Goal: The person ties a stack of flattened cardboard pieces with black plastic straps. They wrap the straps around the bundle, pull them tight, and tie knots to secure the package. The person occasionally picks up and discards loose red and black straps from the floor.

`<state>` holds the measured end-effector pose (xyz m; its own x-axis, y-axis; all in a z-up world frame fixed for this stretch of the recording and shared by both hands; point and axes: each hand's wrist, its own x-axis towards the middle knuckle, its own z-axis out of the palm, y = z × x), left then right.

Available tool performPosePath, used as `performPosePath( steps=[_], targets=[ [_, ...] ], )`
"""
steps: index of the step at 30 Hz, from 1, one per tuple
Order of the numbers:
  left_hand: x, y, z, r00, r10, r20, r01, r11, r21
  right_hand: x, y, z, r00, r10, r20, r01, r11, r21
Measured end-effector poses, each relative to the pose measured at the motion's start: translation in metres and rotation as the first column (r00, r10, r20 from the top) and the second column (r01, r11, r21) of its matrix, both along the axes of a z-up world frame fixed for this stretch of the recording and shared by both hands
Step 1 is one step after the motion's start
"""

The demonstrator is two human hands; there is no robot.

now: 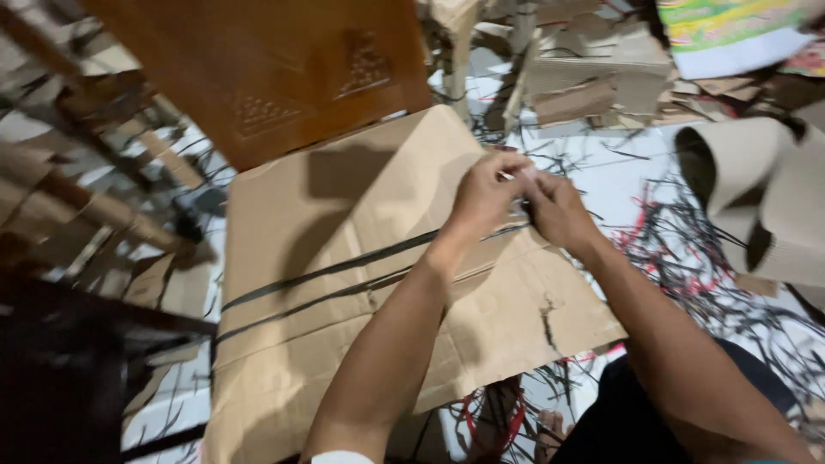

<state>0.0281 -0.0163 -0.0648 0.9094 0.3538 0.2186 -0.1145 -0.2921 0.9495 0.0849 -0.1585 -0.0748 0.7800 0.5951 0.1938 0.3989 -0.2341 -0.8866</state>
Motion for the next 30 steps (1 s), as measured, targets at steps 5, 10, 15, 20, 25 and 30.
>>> performPosePath(
  steps=[5, 10, 15, 20, 25, 30],
  targets=[
    [-0.063, 0.036, 0.023, 0.989, 0.015, -0.145, 0.074, 0.805, 0.588, 0.016, -0.006, -0.023, 0.999, 0.027, 0.036, -0.022, 0.991, -0.129],
    [-0.139, 0.096, 0.018, 0.994, -0.041, 0.106, -0.081, 0.399, 0.914, -0.016, -0.008, 0.019, 0.998, 0.03, -0.053, -0.036, 0.994, -0.105],
    [-0.25, 0.132, 0.084, 0.926, 0.272, -0.262, 0.099, 0.495, 0.863, -0.04, -0.009, 0.05, 0.992, -0.02, -0.123, -0.002, 0.985, -0.175],
    [-0.35, 0.207, 0.048, 0.914, 0.402, -0.062, -0.032, 0.223, 0.974, -0.029, -0.01, 0.036, 0.998, 0.002, -0.065, -0.013, 0.983, -0.181],
    [-0.387, 0.211, 0.033, 0.865, 0.502, -0.012, -0.163, 0.303, 0.939, -0.024, -0.01, 0.028, 0.999, 0.039, -0.031, -0.044, 0.986, -0.162],
    [-0.398, 0.225, 0.018, 0.803, 0.579, -0.144, -0.228, 0.521, 0.823, -0.018, -0.012, 0.024, 0.996, 0.068, 0.064, -0.054, 0.979, -0.197]
  ],
)
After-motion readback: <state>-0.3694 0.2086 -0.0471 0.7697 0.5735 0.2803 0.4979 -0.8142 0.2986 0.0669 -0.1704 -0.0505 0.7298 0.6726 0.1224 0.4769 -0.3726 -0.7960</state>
